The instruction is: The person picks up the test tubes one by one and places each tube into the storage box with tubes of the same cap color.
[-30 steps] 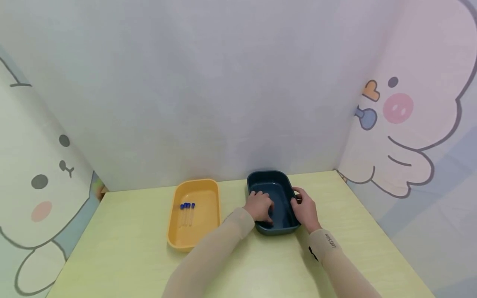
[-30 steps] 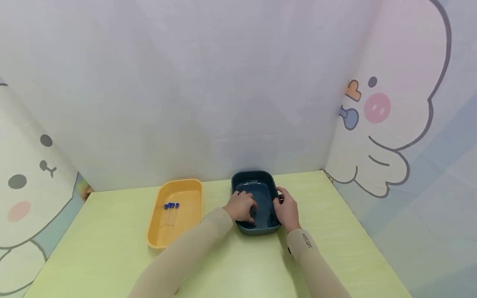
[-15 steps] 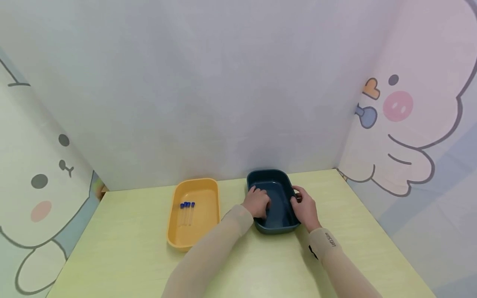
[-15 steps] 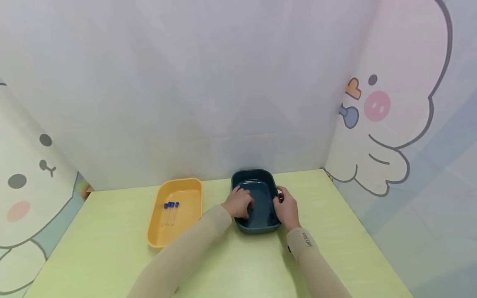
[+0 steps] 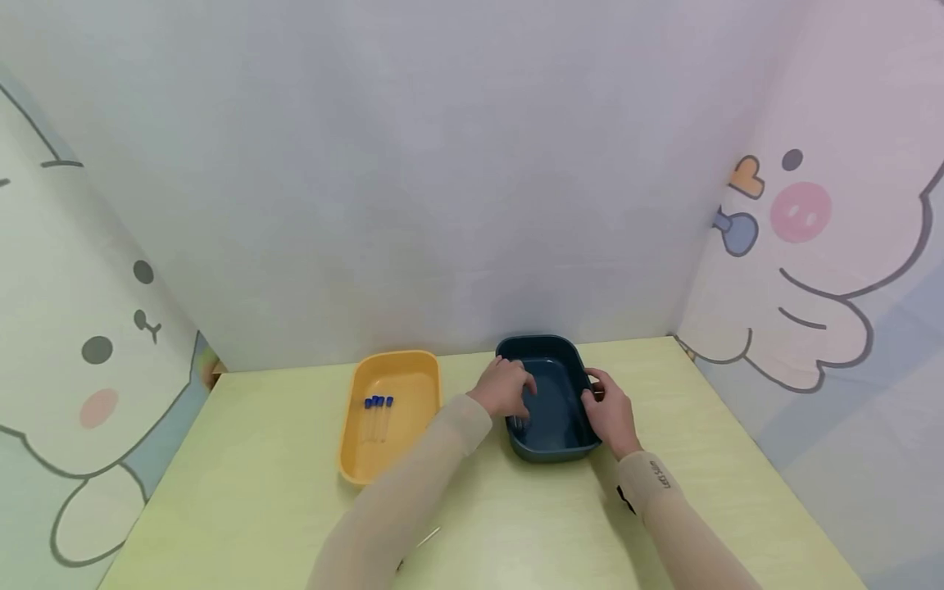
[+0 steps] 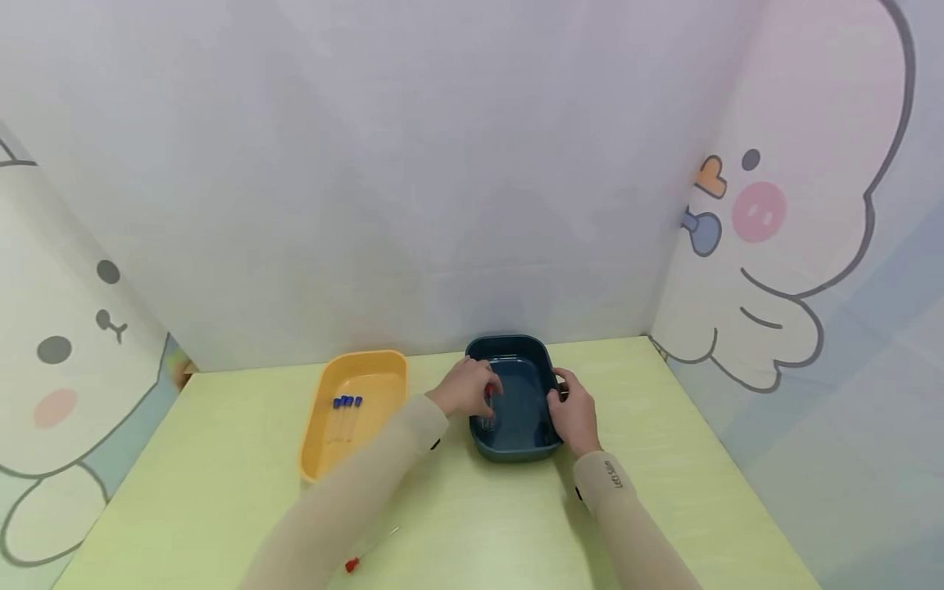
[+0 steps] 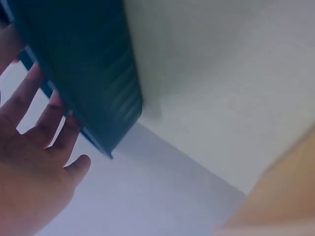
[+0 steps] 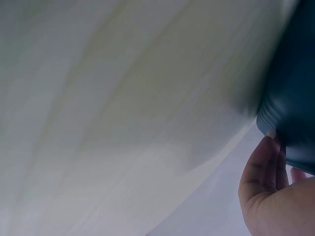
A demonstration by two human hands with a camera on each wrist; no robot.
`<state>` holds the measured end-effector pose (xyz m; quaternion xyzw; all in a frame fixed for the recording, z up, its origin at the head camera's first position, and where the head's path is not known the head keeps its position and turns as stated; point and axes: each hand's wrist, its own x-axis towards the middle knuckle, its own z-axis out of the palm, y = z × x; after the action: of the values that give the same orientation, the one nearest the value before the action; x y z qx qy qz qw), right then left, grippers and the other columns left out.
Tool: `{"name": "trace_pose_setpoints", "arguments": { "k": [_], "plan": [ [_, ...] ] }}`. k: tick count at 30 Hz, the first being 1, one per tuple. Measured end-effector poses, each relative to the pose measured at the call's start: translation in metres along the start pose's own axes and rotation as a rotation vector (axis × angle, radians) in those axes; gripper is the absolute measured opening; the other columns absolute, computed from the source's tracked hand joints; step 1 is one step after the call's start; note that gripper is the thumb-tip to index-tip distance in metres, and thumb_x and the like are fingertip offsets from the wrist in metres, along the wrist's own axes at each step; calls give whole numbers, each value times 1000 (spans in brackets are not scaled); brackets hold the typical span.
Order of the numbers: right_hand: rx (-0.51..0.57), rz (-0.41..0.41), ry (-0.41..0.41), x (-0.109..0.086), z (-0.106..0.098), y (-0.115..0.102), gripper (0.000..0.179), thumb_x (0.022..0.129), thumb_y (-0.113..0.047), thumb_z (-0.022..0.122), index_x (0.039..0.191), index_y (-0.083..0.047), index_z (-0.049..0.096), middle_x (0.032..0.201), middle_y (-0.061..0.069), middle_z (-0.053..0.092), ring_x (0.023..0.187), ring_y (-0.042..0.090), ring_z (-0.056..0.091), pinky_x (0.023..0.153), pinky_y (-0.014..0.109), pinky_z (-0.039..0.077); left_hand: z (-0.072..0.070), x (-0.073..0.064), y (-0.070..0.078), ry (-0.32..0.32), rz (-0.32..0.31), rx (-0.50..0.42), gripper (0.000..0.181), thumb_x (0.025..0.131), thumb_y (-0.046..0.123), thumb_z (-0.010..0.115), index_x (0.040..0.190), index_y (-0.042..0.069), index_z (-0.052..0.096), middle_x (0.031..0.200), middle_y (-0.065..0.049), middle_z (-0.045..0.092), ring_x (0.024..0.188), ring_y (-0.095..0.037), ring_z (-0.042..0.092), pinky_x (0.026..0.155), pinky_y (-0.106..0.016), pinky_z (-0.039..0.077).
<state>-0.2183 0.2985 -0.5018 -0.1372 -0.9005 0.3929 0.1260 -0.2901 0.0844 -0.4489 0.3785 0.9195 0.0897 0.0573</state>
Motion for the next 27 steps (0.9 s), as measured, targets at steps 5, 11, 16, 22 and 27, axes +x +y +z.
{"name": "trace_pose_setpoints", "arguments": {
  "k": [5, 11, 16, 22, 27],
  "plan": [
    [-6, -2, -5, 0, -2, 1, 45, 105, -14, 50, 150, -12, 49, 130, 26, 63, 114, 37, 62, 96, 51, 52, -21, -12, -5, 22, -24, -43, 35, 84, 34, 86, 116, 23, 78, 126, 0, 66, 125, -22, 57, 126, -44, 30],
    [-3, -13, -10, -1, -2, 1, 46, 105, -14, 50, 151, -12, 49, 130, 27, 63, 114, 38, 61, 96, 52, 52, -37, -29, -10, 48, -30, -91, 33, 86, 33, 85, 115, 20, 78, 126, 0, 67, 124, -22, 56, 124, -42, 31],
    [-1, -12, -19, -1, -2, 1, 46, 105, -14, 50, 151, -11, 49, 130, 27, 62, 114, 38, 61, 96, 52, 52, -47, -43, -12, 46, -34, -85, 32, 86, 35, 84, 115, 22, 77, 132, 1, 66, 130, -23, 55, 127, -43, 27],
    [-2, -8, -23, -1, -2, 1, 46, 105, -14, 51, 151, -11, 48, 132, 27, 62, 115, 39, 61, 97, 53, 52, -55, -64, -18, 77, -38, -66, 32, 85, 35, 85, 114, 23, 78, 130, 0, 66, 129, -23, 55, 125, -43, 30],
    [-6, -13, -25, 0, -2, 1, 46, 105, -14, 50, 151, -10, 48, 131, 28, 62, 114, 39, 61, 96, 52, 52, -59, -89, -23, 104, -46, -68, 34, 85, 37, 86, 114, 21, 78, 123, -1, 67, 121, -24, 54, 119, -42, 36]
  ]
}}
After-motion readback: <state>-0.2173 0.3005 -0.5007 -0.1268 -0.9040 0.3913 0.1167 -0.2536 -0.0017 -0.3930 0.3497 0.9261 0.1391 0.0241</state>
